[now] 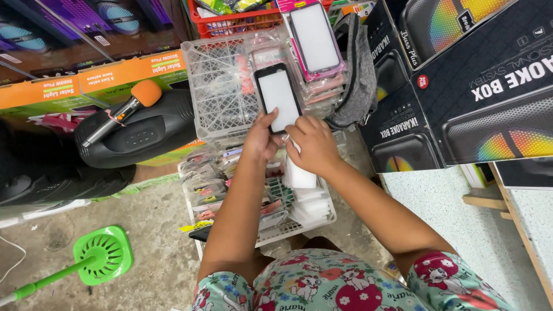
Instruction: Sorting and inspecting various mobile phone cases in a retail or storage setting.
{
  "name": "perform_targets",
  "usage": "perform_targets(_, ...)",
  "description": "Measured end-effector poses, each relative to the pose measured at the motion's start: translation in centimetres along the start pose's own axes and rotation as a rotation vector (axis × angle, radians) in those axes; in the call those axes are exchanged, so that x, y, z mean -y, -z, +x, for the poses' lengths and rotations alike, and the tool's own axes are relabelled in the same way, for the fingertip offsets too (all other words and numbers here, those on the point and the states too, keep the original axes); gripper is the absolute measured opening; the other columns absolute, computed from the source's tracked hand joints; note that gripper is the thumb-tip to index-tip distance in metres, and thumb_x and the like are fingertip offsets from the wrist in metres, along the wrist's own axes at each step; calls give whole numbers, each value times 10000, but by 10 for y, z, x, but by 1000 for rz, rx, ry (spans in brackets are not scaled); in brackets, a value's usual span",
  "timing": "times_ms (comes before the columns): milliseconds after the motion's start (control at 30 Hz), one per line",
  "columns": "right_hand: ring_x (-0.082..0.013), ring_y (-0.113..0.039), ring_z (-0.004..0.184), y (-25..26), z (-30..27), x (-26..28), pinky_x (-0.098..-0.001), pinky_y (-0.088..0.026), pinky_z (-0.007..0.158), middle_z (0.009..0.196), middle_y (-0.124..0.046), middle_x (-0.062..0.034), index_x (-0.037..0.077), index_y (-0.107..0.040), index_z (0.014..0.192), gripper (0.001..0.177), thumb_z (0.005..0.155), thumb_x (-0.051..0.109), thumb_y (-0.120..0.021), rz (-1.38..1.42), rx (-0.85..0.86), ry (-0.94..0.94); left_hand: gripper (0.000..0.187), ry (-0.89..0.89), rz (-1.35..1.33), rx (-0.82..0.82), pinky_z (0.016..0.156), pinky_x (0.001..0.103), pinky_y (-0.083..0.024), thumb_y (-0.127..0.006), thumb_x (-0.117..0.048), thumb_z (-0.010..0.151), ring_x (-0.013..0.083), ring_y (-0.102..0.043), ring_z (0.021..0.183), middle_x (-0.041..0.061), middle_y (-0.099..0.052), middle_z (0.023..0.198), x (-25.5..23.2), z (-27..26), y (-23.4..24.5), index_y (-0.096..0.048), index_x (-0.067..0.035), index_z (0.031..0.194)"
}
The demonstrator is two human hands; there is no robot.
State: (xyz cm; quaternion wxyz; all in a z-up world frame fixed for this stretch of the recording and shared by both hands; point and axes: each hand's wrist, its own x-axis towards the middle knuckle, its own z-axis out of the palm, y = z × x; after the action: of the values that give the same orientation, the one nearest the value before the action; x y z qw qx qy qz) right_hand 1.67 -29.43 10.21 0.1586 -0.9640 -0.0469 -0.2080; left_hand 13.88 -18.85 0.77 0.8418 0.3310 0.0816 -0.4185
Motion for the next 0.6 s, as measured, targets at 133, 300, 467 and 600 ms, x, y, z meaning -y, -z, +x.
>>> perform_targets(133,-327,-588,973,4,-6,4,-468,-469,826,955,-578,-100,61,-704,1040,304,804,247,-753,75,37,-52,332,-35,15,6,661,374,-608,-624,-141,976,232,-718,938,75,-696,1130,6,-4,7,-564,-129,1303)
perform_targets(300,-325,-600,1065,-2,-15,0,-461,-498,882,1104,-612,-106,78,-700,1154,297,920,256,-740,181,-27,-227,330,-58,94,-11,655,386,-572,-625,-132,994,232,-696,936,86,-700,1116,2,-24,1,-550,-100,1314)
perform_targets(467,-327,-555,1216,21,-1,7,-465,-461,1008,1301,-590,-109,99,-635,1342,469,919,260,-755,58,-117,-152,389,-153,100,43,863,363,-576,-654,-90,986,195,-676,1053,81,-698,1211,13,-58,-5,-565,-69,1365)
perform_targets(600,-299,-519,1264,50,13,19,-471,-376,1019,1469,-559,-101,107,-555,1462,720,826,328,-809,-47,11,-43,386,-204,211,17,945,315,-534,-668,-86,984,155,-653,1107,71,-697,1260,34,-93,4,-589,-64,1362)
